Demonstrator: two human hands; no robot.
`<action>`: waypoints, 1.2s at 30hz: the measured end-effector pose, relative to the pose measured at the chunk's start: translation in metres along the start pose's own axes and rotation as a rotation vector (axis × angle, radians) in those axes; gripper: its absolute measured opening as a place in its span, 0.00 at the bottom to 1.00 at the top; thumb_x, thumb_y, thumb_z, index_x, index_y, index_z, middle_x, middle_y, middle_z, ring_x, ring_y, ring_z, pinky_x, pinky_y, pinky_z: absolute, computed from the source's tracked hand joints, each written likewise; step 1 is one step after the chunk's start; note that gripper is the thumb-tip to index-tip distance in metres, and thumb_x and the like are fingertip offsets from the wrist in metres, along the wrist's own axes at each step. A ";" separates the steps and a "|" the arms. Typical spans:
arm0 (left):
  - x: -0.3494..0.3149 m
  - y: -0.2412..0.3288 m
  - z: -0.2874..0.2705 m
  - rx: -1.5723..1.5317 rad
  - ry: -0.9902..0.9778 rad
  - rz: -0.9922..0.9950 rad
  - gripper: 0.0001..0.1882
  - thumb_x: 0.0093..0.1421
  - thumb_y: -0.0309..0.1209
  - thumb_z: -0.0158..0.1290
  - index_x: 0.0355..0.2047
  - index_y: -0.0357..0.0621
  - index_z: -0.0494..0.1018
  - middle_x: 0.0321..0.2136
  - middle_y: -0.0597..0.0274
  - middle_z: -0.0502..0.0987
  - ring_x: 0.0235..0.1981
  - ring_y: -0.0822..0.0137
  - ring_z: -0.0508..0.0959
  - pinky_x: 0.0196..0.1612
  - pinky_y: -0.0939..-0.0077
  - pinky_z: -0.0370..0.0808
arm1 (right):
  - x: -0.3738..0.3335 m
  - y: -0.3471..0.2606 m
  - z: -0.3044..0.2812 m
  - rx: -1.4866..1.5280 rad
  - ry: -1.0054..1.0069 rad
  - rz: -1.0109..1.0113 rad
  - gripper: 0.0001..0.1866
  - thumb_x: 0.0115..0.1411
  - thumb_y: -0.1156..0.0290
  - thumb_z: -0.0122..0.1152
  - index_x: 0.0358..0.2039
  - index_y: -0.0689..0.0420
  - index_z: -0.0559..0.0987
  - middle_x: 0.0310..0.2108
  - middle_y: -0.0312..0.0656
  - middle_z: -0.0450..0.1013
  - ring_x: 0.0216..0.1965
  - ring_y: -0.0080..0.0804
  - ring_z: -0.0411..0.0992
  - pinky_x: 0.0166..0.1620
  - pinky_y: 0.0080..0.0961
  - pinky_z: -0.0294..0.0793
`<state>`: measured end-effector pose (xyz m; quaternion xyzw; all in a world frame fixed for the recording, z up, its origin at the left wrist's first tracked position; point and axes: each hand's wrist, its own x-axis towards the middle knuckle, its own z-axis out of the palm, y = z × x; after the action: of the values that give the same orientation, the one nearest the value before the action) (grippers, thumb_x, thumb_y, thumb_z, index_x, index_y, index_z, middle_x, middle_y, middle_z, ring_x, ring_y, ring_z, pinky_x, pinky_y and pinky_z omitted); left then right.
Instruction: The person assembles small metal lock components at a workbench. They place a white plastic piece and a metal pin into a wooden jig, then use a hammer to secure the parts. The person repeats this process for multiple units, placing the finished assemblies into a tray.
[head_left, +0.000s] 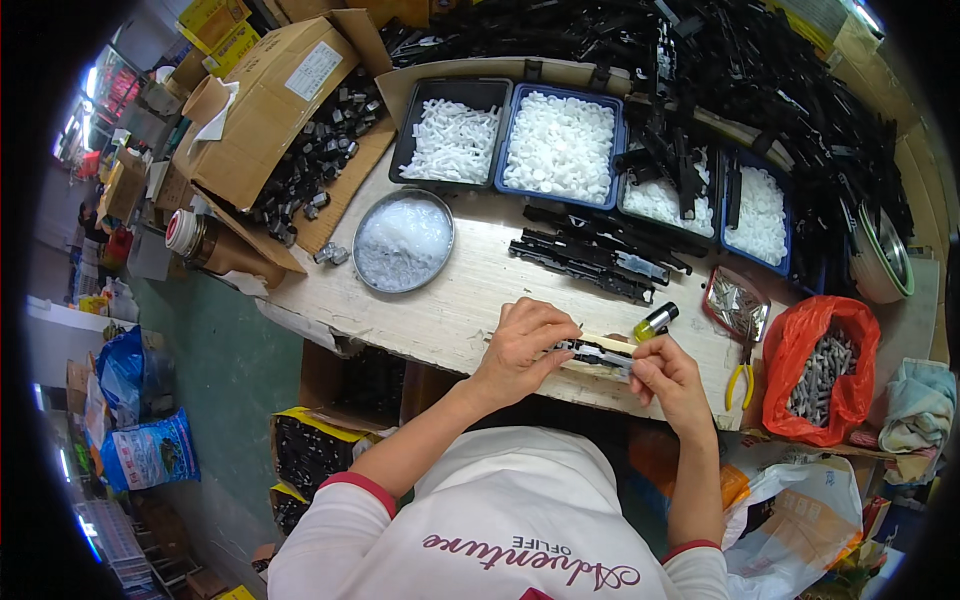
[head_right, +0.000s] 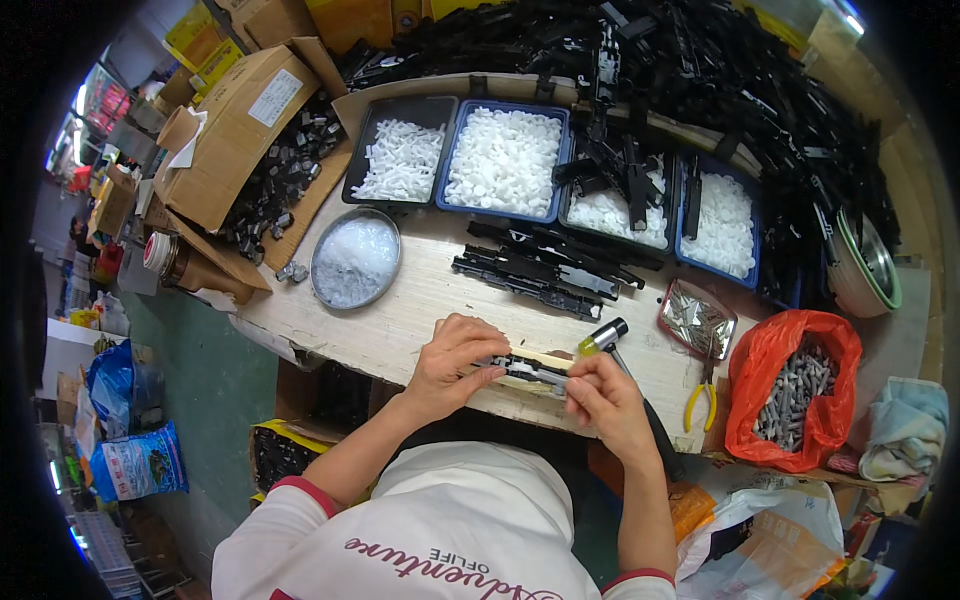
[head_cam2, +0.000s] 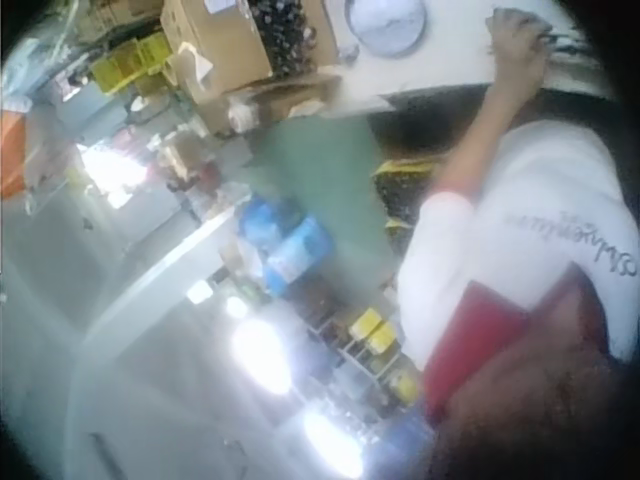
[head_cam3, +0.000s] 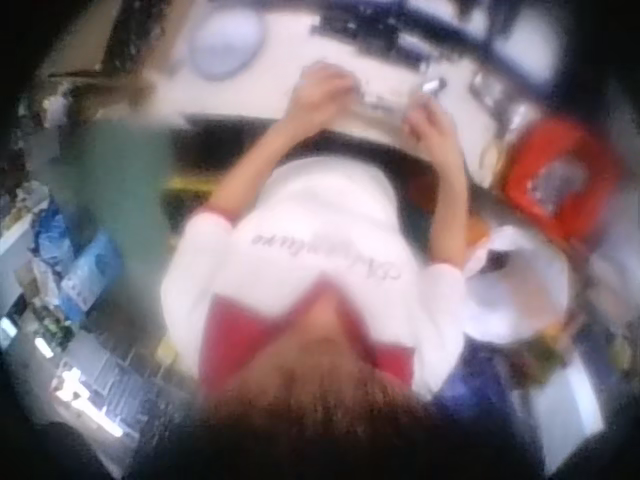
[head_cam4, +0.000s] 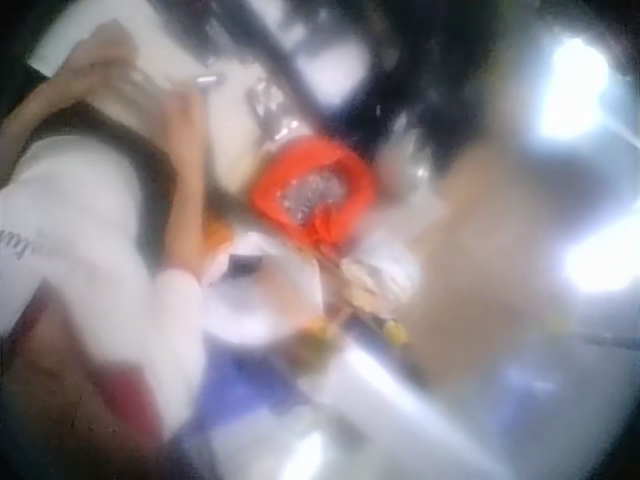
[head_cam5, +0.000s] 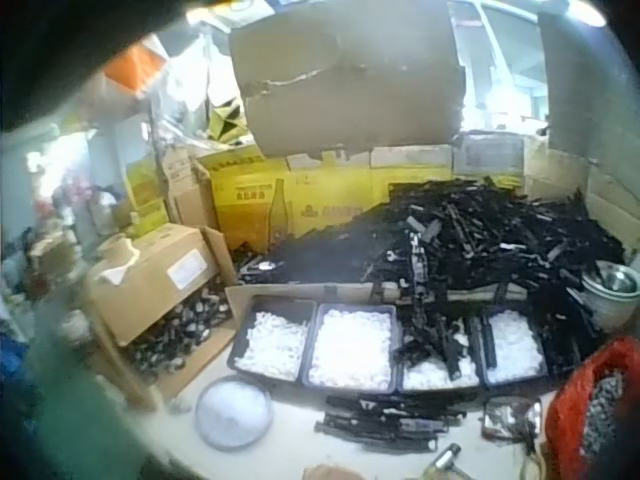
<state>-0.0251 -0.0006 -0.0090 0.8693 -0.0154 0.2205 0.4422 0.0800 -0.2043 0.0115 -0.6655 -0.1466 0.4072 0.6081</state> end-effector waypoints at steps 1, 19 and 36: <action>-0.002 -0.002 0.004 0.023 -0.008 -0.029 0.13 0.44 0.26 0.60 0.33 0.44 0.75 0.34 0.64 0.74 0.40 0.64 0.69 0.44 0.71 0.60 | -0.002 0.005 -0.006 -0.003 0.037 0.029 0.04 0.59 0.73 0.51 0.32 0.60 0.69 0.18 0.33 0.67 0.17 0.14 0.61 0.21 0.10 0.60; -0.003 -0.005 0.026 0.146 -0.029 -0.084 0.15 0.43 0.29 0.60 0.34 0.46 0.75 0.34 0.65 0.70 0.40 0.66 0.66 0.43 0.69 0.54 | 0.008 0.017 0.001 -0.317 0.100 -0.081 0.05 0.56 0.74 0.54 0.29 0.62 0.70 0.16 0.35 0.68 0.18 0.19 0.65 0.23 0.19 0.62; -0.006 -0.010 0.029 0.214 -0.011 0.070 0.09 0.40 0.25 0.61 0.24 0.53 0.76 0.30 0.71 0.70 0.36 0.67 0.67 0.42 0.68 0.54 | 0.021 0.016 -0.003 -0.501 0.177 0.075 0.08 0.52 0.72 0.59 0.24 0.60 0.69 0.14 0.40 0.67 0.17 0.26 0.64 0.24 0.25 0.63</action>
<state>-0.0172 -0.0182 -0.0335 0.9117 -0.0246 0.2316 0.3386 0.0905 -0.1960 -0.0115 -0.8333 -0.1642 0.3205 0.4194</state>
